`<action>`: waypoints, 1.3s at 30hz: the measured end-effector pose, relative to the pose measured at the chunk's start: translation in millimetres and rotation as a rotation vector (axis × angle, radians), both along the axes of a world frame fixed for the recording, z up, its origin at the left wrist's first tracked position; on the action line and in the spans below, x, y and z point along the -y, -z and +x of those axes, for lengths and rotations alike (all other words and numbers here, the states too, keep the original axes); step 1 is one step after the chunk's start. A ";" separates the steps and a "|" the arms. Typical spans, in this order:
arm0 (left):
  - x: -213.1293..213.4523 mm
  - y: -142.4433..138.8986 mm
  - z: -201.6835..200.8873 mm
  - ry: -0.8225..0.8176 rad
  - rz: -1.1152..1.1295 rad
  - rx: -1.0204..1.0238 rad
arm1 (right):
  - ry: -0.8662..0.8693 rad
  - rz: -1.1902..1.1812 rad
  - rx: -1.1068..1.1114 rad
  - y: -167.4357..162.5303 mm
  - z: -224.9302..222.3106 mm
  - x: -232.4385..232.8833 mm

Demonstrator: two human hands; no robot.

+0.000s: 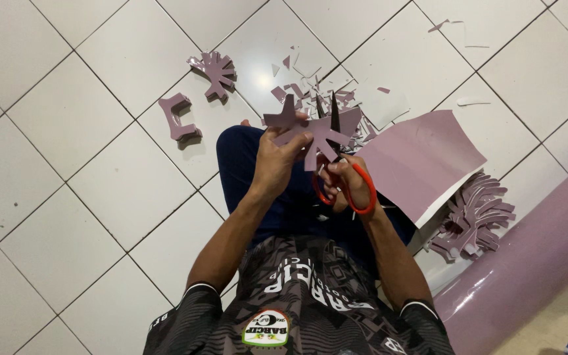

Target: The person sits on the floor and cuts pink foam sheets with scissors, trimming them into letter and tree shapes. They hold each sheet on their lap, cut along contours, set finished cutouts aside with the other completed shapes, and gather scraps.

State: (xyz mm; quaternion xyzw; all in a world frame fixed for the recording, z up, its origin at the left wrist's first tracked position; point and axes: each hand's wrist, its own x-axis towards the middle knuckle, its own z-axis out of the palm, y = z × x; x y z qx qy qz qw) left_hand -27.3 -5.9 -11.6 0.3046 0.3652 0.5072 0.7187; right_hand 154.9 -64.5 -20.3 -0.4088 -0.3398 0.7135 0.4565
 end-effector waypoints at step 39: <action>-9.4 2.7 5.5 -0.034 0.370 -0.305 | 0.226 0.234 0.271 46.0 -11.5 8.3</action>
